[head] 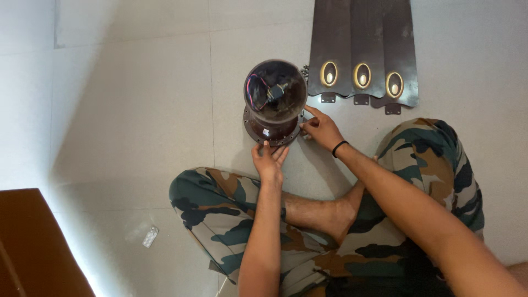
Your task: The person sits on the floor and assembles a ceiling fan by attaching the fan blades to the central motor housing. They align each blade and secure it with screws, handling the components one at a time.
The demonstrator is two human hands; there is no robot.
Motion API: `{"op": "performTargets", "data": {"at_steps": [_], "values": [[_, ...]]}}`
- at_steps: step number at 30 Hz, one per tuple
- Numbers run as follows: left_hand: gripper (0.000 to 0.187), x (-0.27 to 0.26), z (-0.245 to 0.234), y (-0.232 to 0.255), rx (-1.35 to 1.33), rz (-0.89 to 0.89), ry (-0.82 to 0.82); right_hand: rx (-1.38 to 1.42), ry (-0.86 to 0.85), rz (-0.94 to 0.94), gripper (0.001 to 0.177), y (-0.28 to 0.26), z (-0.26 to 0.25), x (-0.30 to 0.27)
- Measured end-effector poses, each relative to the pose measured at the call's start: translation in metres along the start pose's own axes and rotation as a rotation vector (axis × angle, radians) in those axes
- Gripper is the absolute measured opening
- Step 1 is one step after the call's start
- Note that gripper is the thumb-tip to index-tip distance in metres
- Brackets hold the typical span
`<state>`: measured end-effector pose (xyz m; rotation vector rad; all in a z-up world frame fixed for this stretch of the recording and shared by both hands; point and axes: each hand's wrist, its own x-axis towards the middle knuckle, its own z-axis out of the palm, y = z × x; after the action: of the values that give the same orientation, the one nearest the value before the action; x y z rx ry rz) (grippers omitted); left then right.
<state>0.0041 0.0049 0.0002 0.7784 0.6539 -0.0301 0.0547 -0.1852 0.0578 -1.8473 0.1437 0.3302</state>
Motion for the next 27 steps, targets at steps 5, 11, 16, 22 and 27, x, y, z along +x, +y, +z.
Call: {"op": "performTargets", "data": {"at_steps": [5, 11, 16, 22, 27], "values": [[0.042, 0.013, 0.0, 0.007, 0.027, 0.003, -0.069, 0.255, 0.007, 0.164, 0.059, 0.003, 0.008, 0.01], [0.041, 0.019, 0.004, 0.004, 0.044, -0.027, -0.107, 0.365, -0.044, 0.239, 0.04, 0.009, 0.016, 0.014], [0.042, 0.018, 0.004, 0.003, 0.06, -0.022, -0.111, 0.334, -0.004, 0.249, 0.038, 0.014, 0.018, 0.017], [0.042, 0.016, 0.007, 0.009, 0.098, -0.039, -0.093, 0.366, 0.005, 0.236, 0.04, 0.011, 0.022, 0.013], [0.044, 0.013, 0.009, 0.009, 0.117, -0.034, -0.085, 0.117, 0.017, 0.176, 0.044, 0.007, 0.006, 0.013]]}}
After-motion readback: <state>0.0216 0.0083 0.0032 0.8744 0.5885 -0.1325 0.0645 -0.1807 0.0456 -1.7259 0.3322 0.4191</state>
